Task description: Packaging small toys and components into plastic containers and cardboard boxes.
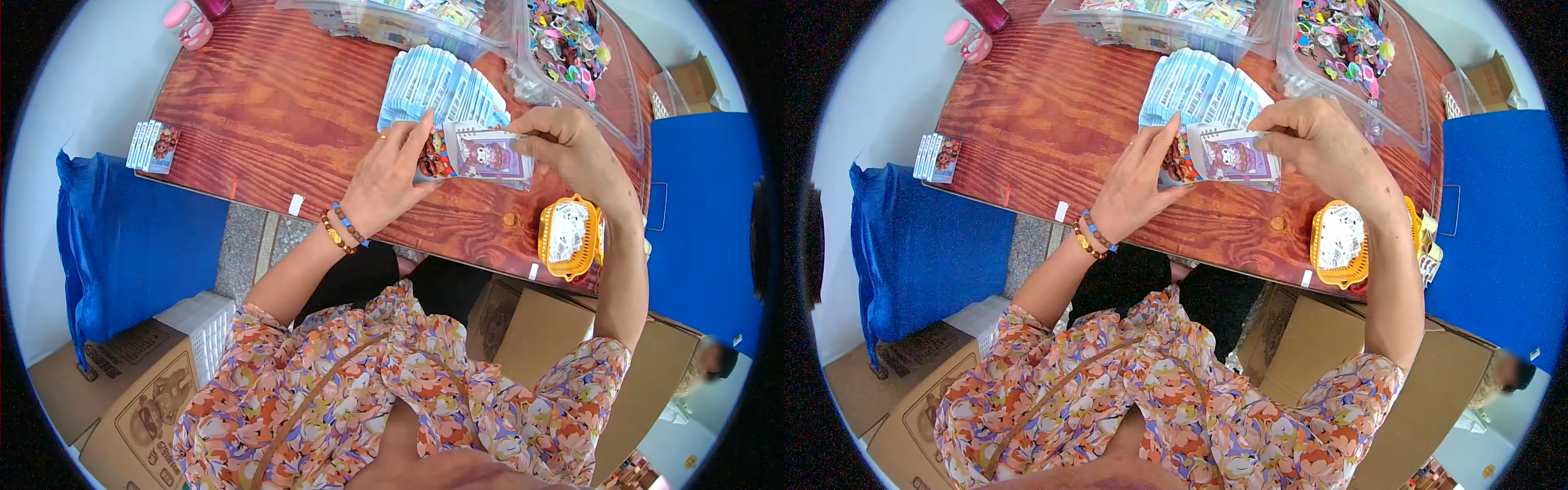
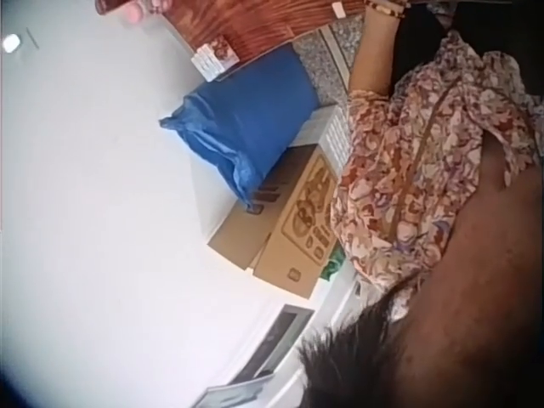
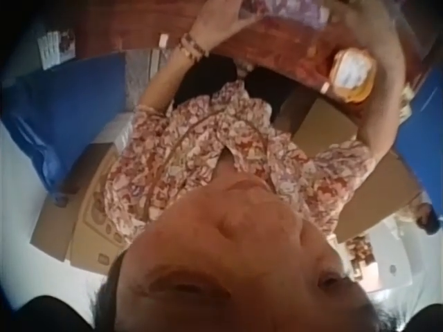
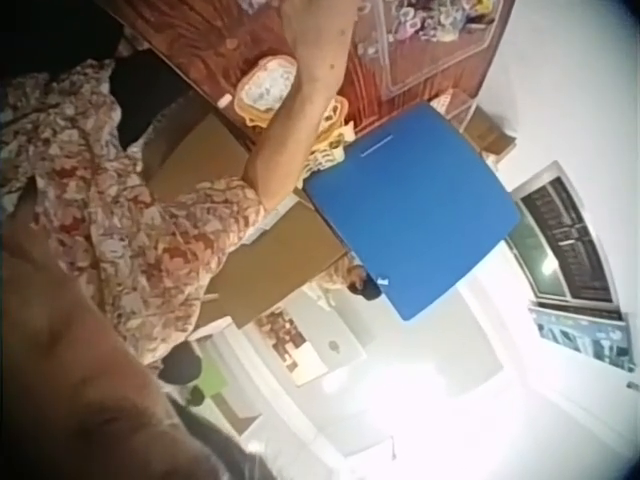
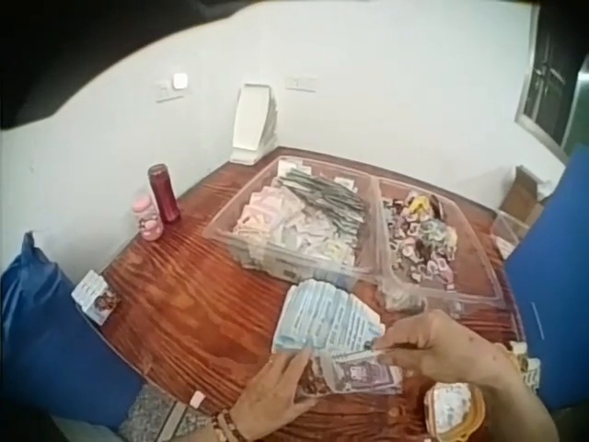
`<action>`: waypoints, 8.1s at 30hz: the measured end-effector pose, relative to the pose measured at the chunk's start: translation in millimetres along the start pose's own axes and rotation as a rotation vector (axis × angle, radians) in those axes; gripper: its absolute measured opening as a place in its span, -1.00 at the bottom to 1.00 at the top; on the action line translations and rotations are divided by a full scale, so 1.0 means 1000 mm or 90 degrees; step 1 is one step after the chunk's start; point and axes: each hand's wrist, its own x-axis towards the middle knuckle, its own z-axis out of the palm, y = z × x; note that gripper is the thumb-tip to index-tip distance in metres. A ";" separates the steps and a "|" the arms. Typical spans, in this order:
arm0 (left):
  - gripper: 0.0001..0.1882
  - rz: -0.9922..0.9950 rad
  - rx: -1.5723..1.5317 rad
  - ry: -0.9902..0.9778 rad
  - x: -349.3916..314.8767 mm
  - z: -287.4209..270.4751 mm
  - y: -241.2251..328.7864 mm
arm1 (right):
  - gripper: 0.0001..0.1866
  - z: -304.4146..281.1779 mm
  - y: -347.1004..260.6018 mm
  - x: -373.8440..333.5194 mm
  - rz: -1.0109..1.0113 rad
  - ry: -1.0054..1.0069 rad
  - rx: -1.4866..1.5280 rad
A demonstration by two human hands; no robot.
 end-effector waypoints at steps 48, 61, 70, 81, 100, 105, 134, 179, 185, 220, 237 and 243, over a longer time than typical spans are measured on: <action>0.03 0.050 -0.446 -0.344 0.026 0.085 0.019 | -0.83 -0.153 0.266 0.171 0.179 0.158 -0.066; -0.04 0.029 -0.424 -0.264 0.021 0.088 0.018 | -0.69 -0.161 0.210 0.122 0.125 0.187 0.014; -0.14 0.026 -0.314 -0.102 0.019 0.085 0.025 | -0.68 -0.073 0.062 -0.001 -0.004 -0.024 0.334; -0.08 0.032 -0.210 -0.026 -0.011 0.055 0.039 | -0.68 0.014 0.038 -0.036 0.098 -0.099 0.475; -0.02 0.015 -0.110 -0.030 -0.027 0.055 0.039 | -0.68 0.068 0.013 -0.058 -0.084 0.102 -0.424; -0.01 -0.022 -0.111 -0.040 -0.030 0.055 0.035 | -0.66 0.066 0.016 -0.062 -0.125 0.185 -0.282; -0.11 -0.232 -0.285 0.071 -0.073 0.033 0.007 | -0.76 0.117 0.080 -0.039 -0.041 0.515 -0.098; -0.06 0.094 -0.184 -0.159 -0.037 0.086 0.066 | -0.69 0.077 0.195 -0.153 0.313 0.508 0.258; -0.06 0.088 -0.187 -0.169 -0.037 0.088 0.068 | -0.82 0.071 0.169 -0.147 0.421 0.463 0.001; -0.10 0.122 -0.035 -0.119 -0.017 0.107 0.085 | -0.78 0.079 0.077 -0.146 0.206 0.519 0.120; -0.13 0.074 -0.087 -0.128 -0.024 0.090 0.070 | -0.71 -0.015 0.294 -0.173 0.454 0.458 -0.026; -0.13 0.061 -0.089 -0.146 -0.025 0.091 0.070 | -0.82 -0.018 0.268 -0.177 0.496 0.504 0.078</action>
